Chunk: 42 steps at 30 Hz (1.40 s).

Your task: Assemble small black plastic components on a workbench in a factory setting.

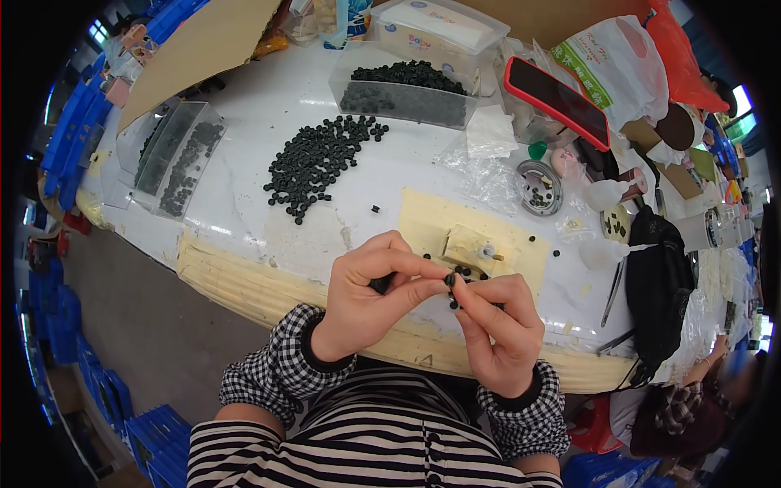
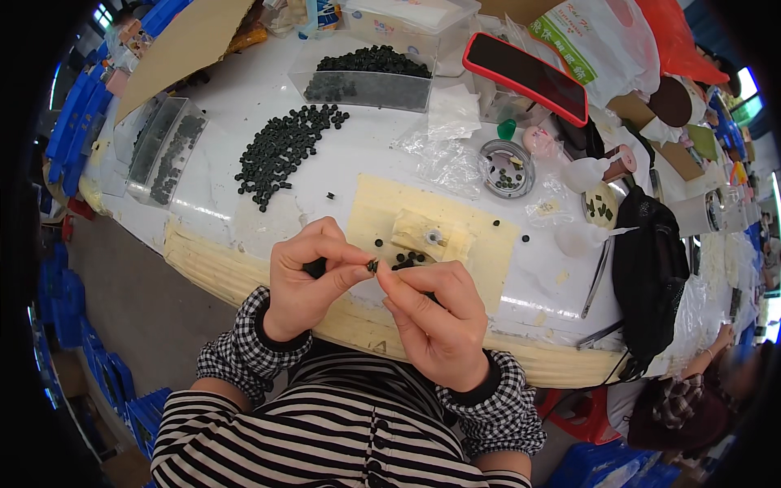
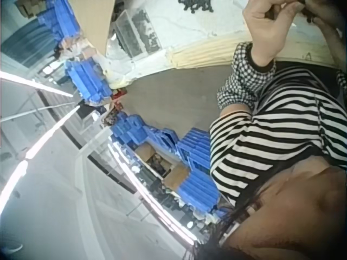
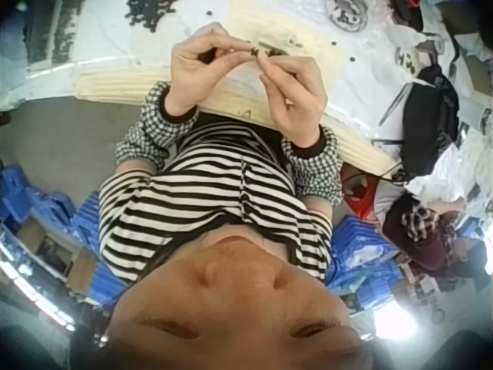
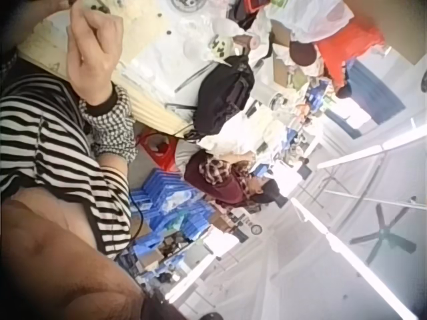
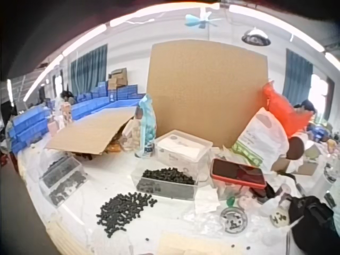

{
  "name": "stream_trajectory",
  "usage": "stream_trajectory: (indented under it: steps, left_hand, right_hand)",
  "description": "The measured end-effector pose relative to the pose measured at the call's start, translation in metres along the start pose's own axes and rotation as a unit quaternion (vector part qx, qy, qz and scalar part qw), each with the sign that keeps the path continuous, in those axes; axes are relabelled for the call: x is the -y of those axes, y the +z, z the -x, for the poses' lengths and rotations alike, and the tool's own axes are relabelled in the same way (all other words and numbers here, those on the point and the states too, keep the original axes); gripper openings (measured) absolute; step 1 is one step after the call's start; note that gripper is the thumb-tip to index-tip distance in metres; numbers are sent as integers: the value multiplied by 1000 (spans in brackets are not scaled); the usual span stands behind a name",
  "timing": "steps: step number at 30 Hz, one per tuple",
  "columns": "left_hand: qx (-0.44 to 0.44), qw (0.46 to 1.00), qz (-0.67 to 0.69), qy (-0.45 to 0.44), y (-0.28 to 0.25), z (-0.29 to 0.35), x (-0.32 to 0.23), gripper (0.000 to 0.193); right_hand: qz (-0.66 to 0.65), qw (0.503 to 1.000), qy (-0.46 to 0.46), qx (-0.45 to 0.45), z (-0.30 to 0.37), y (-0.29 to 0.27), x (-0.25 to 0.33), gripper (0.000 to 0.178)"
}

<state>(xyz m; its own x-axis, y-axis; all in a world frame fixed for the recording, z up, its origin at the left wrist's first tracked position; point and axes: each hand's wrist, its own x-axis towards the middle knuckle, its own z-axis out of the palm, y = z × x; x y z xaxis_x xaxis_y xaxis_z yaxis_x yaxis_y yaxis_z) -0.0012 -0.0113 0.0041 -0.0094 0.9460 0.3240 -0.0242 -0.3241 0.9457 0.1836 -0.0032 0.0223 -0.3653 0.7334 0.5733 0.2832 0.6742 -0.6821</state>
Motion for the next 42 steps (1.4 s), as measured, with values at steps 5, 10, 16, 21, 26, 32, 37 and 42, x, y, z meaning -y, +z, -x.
stream_trajectory:
  steps: [5, 10, 16, 21, 26, 32, 37, 42]
  left_hand:
    - [1, 1000, 2, -11, 0, 0, 0, 20]
    - [-5, 1000, -23, 14, 0, 0, -1, 22]
    - [-8, 999, -33, 22, 0, 1, 0, 22]
    - [-10, 999, -29, 22, 0, 1, -1, 22]
    - [0, 999, -35, 16, -2, 0, -3, 21]
    - [-7, 953, -301, -27, -25, -13, -8, 14]
    - [-51, 928, -367, -32, -45, -16, 3, 8]
    - [-31, 908, 310, -281, -51, -17, -14, 17]
  right_hand:
    - [39, 999, -27, -4, -2, 1, 0, 42]
    - [33, 999, -26, -2, -2, 1, 0, 42]
    - [27, 999, -26, 3, -1, 1, -1, 43]
    - [31, 999, -30, 6, -2, 1, 0, 43]
    - [34, 999, -31, 10, -4, -2, 0, 42]
    - [74, 996, 4, -52, 0, -3, -3, 39]
    - [76, 996, 1, -55, -1, 0, -1, 37]
    - [79, 995, 6, -59, 0, -1, -1, 36]
